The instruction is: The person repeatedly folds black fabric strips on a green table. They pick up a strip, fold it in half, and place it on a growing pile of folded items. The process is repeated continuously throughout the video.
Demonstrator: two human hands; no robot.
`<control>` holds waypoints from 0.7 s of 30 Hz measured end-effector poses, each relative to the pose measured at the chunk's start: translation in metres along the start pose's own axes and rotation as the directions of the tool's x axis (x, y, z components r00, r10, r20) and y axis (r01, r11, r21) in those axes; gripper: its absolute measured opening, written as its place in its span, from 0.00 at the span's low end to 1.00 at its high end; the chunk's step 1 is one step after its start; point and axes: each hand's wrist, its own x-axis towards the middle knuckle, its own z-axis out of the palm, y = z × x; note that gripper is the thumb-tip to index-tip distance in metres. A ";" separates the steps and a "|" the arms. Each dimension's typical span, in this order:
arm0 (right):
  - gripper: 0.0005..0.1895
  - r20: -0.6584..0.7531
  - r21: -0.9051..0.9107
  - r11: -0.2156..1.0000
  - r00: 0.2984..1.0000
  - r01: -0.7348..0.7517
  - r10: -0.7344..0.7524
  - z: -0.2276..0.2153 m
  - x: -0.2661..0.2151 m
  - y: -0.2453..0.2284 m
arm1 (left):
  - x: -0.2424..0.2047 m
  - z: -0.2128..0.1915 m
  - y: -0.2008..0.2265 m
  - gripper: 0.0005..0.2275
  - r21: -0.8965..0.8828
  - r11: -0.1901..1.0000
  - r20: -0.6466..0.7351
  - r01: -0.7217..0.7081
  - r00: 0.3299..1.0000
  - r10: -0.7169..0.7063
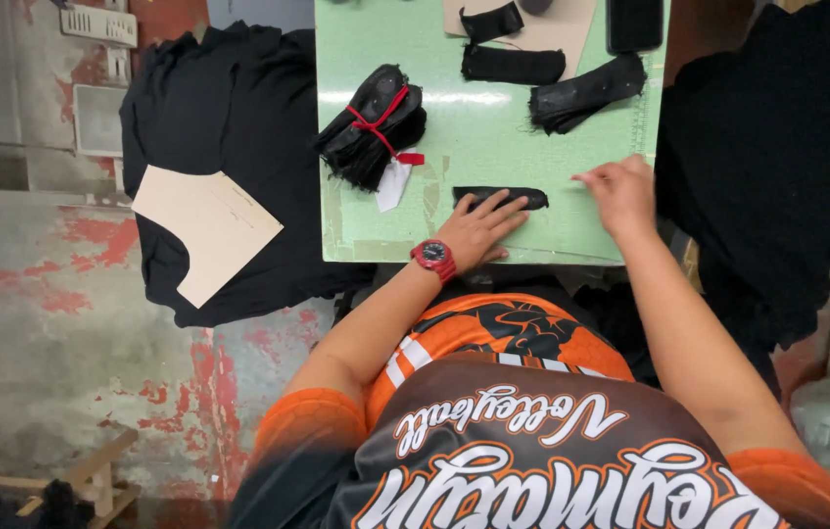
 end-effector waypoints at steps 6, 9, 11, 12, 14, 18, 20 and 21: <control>0.11 0.077 0.594 0.784 0.983 -0.180 0.166 0.019 -0.011 -0.013 | -0.051 0.003 -0.027 0.31 -0.007 0.978 -0.177 0.207 0.963 -0.205; 0.07 0.168 0.726 0.678 0.986 -0.110 -0.020 0.020 -0.017 -0.094 | -0.061 0.001 -0.032 0.33 0.003 0.968 -0.131 0.251 0.960 -0.248; 0.07 0.235 0.705 0.698 0.970 -0.128 -0.059 0.027 -0.015 -0.130 | -0.063 0.002 -0.035 0.33 -0.007 0.966 -0.116 0.257 0.960 -0.256; 0.08 0.298 0.680 0.719 0.950 -0.144 -0.091 0.030 -0.015 -0.147 | -0.063 0.003 -0.037 0.33 -0.020 0.966 -0.103 0.257 0.961 -0.258; 0.07 0.299 0.655 0.745 0.948 -0.125 -0.104 0.039 -0.011 -0.157 | -0.064 0.007 -0.038 0.32 -0.022 0.966 -0.102 0.259 0.960 -0.260; 0.07 0.309 0.573 0.815 0.943 -0.083 -0.122 0.051 -0.006 -0.165 | -0.067 0.011 -0.039 0.33 -0.020 0.963 -0.115 0.267 0.956 -0.268; 0.07 0.314 0.562 0.824 0.941 -0.077 -0.127 0.058 -0.006 -0.162 | -0.068 0.009 -0.038 0.33 -0.040 0.959 -0.110 0.279 0.953 -0.282; 0.07 0.315 0.550 0.832 0.940 -0.070 -0.129 0.060 -0.005 -0.160 | -0.067 0.008 -0.038 0.33 -0.058 0.956 -0.106 0.286 0.951 -0.291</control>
